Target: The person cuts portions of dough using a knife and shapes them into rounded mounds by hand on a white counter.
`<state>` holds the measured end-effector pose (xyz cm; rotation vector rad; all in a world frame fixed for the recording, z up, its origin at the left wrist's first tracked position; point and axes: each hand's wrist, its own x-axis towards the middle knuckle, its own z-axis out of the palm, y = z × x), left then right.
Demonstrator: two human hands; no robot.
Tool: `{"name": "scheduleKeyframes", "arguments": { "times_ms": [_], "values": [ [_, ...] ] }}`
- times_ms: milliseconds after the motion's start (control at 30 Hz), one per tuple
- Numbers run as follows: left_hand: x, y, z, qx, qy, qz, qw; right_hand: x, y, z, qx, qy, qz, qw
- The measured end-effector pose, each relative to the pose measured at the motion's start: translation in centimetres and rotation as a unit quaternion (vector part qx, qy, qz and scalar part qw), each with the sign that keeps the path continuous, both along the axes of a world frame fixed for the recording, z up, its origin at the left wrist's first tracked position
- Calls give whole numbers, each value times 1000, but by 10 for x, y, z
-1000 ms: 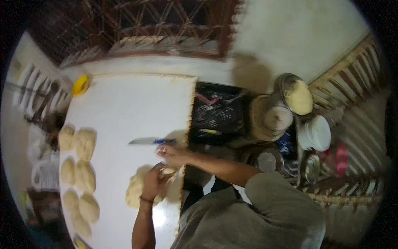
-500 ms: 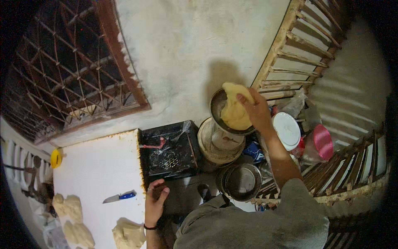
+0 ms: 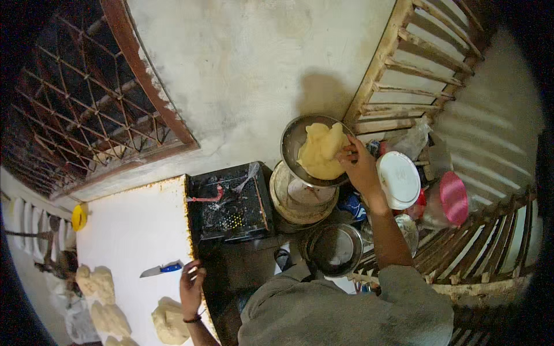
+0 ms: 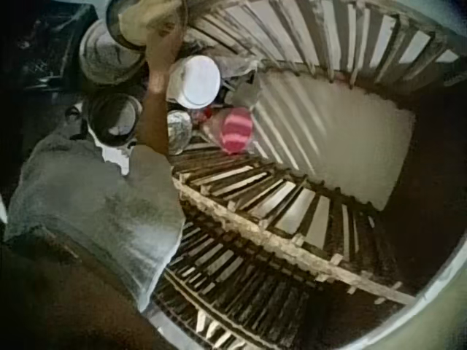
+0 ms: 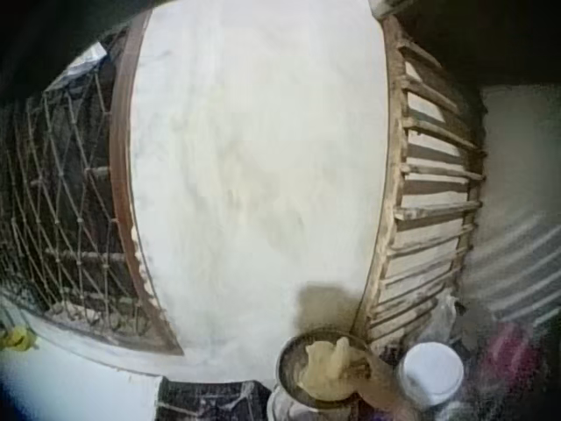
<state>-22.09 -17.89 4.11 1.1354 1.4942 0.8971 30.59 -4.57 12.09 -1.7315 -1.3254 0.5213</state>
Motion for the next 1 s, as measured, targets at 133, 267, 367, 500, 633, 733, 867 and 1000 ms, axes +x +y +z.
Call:
{"name": "scheduleKeyframes", "arguments": {
  "times_ms": [133, 267, 367, 500, 633, 733, 867, 1000],
  "values": [
    [-86, -22, -15, 14, 141, 56, 988, 23, -15, -38, 64, -20, -50, 997],
    [-185, -63, -49, 12, 243, 113, 963, -14, -52, -7, 47, -6, -82, 995],
    [-260, -102, -107, 4, 370, 124, 921, -24, -74, -21, 75, -22, -77, 994],
    [-257, -133, -144, -83, 603, 53, 791, -52, -113, -25, 15, -9, -115, 993],
    [-248, -118, -130, -101, 580, 32, 808, -60, -169, -87, -35, -48, -105, 993],
    [-257, -112, -127, -109, 574, 13, 811, -84, -238, -187, -127, 68, -108, 984],
    [-271, -108, -128, -101, 533, -14, 840, -115, -383, -315, -296, -73, -34, 952],
    [-275, -103, -122, -114, 524, -12, 844, -99, -487, -382, -477, 171, 21, 862]
  ]
}}
